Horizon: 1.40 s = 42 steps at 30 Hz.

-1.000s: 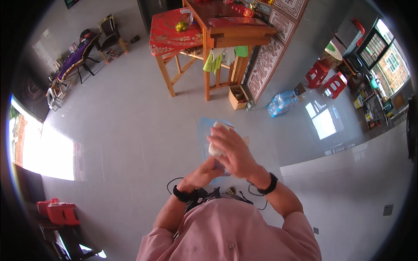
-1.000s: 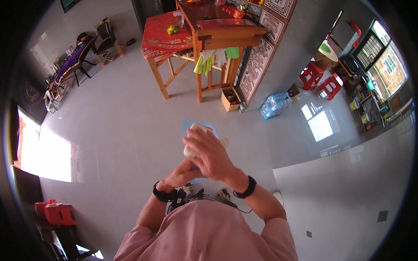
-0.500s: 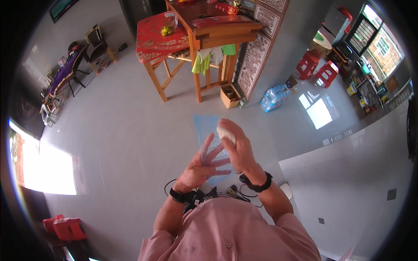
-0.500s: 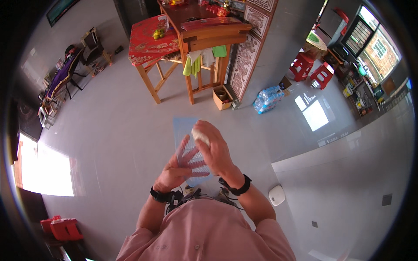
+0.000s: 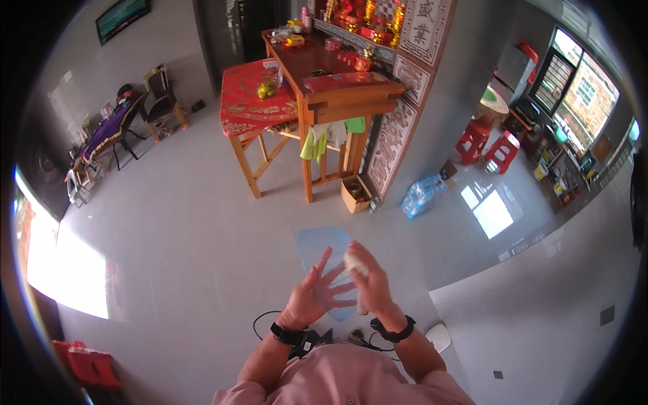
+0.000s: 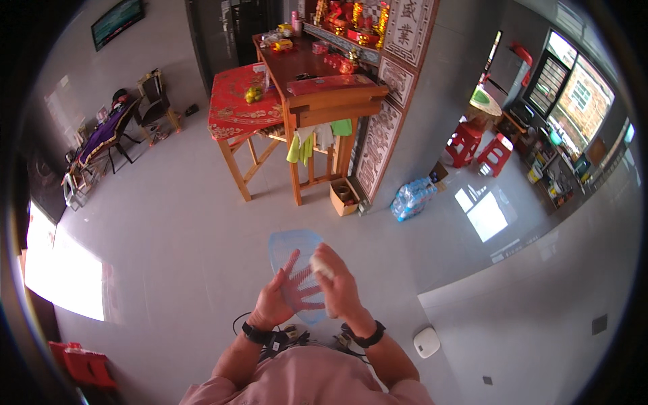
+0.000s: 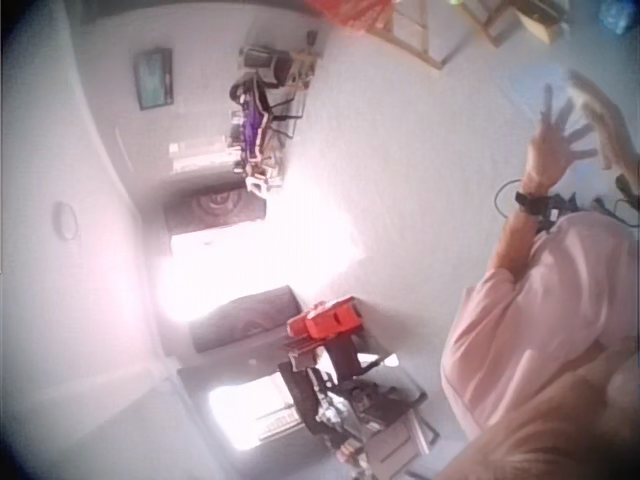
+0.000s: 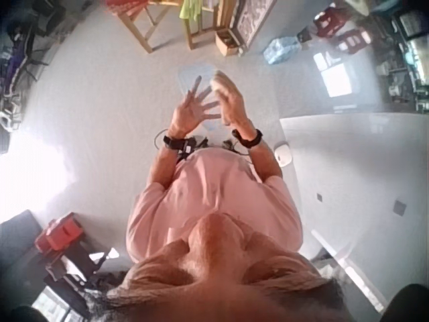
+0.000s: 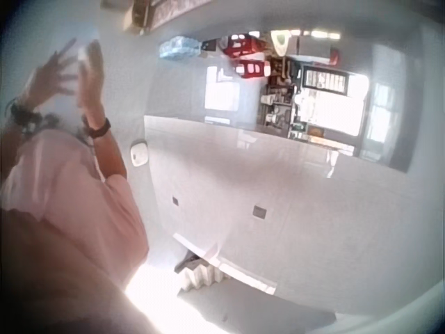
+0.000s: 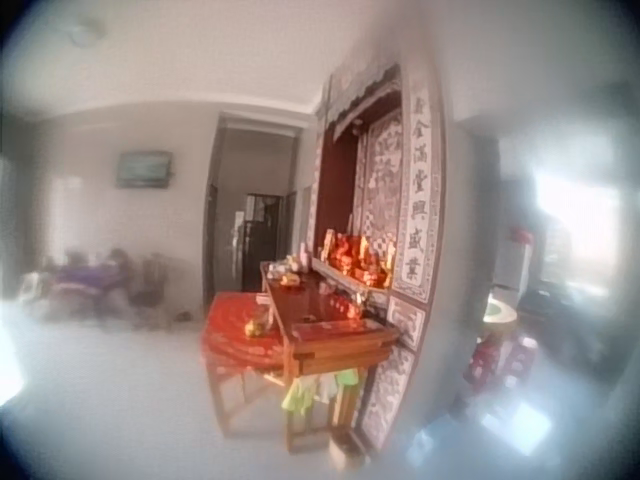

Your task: The person washes a blue plastic strainer in a kitchen sink using a brush and water. They then dry the strainer with a cloth while walking through a living room area.

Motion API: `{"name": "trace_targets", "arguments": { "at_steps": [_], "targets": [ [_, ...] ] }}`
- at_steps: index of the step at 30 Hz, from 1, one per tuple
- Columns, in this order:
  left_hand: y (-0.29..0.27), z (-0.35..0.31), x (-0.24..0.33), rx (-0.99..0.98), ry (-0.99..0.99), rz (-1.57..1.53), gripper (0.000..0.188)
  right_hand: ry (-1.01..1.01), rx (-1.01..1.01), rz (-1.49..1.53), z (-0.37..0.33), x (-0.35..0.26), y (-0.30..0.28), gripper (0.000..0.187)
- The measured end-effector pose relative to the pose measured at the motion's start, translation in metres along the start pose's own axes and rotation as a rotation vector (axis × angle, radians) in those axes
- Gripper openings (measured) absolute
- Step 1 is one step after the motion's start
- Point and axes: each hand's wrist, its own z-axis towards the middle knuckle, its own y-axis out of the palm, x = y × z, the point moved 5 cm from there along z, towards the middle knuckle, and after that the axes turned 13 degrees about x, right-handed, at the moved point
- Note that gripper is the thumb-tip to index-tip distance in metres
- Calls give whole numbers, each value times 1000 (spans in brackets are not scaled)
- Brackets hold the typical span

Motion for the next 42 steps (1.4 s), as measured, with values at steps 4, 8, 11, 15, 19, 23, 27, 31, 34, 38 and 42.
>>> {"name": "trace_targets", "arguments": {
  "at_steps": [4,8,11,15,19,23,27,31,34,38,42],
  "targets": [
    [7,-1,7,-25,88,60,74,285,-80,254,11,6,-7,49],
    [3,-2,19,35,202,44,79,365,-131,308,-29,25,-5,48],
    [2,-4,14,11,172,42,82,326,-67,289,-45,36,-7,47],
    [3,-5,-2,-86,74,97,85,283,38,296,-29,8,-11,45],
    [5,3,-19,-83,110,394,89,-6,96,244,3,-14,-19,45],
    [9,4,-11,-125,187,281,86,-177,87,108,-5,-20,-15,45],
    [8,11,1,2,203,124,82,-419,-100,-98,-31,-22,-1,53],
    [2,8,-5,81,139,341,84,-520,-261,-279,-29,-33,8,61],
    [8,-2,-21,-20,93,282,89,-449,-129,-189,3,-24,1,60],
    [12,-5,-22,-127,29,281,92,-44,12,44,48,-7,-8,37],
    [9,-1,-15,-42,110,311,91,-76,-15,46,47,-22,1,38]
  ]
}}
